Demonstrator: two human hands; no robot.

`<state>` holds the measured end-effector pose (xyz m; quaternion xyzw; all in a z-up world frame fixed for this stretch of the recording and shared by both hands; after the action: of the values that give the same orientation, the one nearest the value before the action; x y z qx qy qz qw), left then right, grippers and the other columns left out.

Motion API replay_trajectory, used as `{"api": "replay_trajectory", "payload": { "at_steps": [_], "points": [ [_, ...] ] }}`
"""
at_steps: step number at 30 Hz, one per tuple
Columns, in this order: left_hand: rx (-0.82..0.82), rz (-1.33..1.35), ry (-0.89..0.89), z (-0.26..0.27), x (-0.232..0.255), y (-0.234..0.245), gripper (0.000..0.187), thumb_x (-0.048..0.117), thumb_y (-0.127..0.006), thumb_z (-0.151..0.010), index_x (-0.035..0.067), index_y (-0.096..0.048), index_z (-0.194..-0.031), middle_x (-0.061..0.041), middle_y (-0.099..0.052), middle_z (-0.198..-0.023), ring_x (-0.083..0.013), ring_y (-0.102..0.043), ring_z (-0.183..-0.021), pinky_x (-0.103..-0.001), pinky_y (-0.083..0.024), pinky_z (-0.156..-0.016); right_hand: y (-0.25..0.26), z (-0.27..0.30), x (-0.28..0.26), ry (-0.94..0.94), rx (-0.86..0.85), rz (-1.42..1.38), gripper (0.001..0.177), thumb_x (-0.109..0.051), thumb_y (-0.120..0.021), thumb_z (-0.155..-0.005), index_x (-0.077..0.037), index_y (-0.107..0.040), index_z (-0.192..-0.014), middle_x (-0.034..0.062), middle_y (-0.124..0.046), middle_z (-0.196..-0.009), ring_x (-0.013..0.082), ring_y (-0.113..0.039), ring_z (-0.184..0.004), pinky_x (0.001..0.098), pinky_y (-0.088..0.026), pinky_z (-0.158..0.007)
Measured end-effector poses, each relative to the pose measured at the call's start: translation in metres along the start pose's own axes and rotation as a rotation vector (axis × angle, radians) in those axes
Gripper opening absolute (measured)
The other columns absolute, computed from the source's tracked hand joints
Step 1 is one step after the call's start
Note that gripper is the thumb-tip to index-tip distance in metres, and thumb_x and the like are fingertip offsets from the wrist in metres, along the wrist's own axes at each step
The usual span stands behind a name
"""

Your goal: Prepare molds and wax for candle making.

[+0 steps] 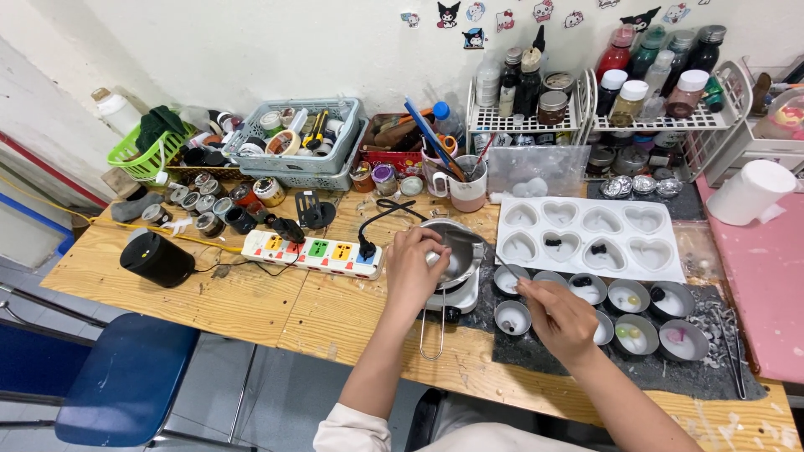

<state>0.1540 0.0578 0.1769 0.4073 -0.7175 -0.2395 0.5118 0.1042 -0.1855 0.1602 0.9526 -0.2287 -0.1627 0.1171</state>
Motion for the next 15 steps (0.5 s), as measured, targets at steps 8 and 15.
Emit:
{"api": "replay_trajectory", "payload": {
  "at_steps": [8, 15],
  "points": [
    [0.060, -0.111, -0.077, -0.002, -0.021, 0.004, 0.018, 0.029, -0.074, -0.095, 0.012, -0.081, -0.096, 0.002, -0.071, -0.106, -0.0216, -0.057, -0.108, -0.040, -0.038, -0.096, 0.018, -0.003, 0.009, -0.216, 0.068, -0.072, 0.012, 0.007, -0.070, -0.096, 0.003, -0.071, -0.107, 0.0148, -0.076, -0.092, 0.0178, -0.077, -0.085, 0.0251, -0.061, -0.064],
    [0.044, -0.110, -0.158, -0.005, -0.021, 0.003, 0.011, 0.025, -0.080, -0.080, 0.019, -0.082, -0.089, 0.007, -0.073, -0.103, -0.0204, -0.059, -0.107, -0.039, -0.039, -0.093, 0.034, 0.011, 0.021, -0.359, 0.131, -0.073, 0.008, 0.006, -0.069, -0.100, 0.004, -0.071, -0.107, 0.0138, -0.076, -0.094, 0.0196, -0.078, -0.088, 0.0270, -0.064, -0.073]
  ]
}}
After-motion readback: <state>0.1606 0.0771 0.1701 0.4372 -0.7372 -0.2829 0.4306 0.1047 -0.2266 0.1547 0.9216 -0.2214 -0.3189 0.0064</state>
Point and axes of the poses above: each hand's wrist, its own z-axis away from the middle knuckle, its own y-axis out of the back of the hand, x = y × z, the point moved 4 cm from there along -z, towards the middle knuckle
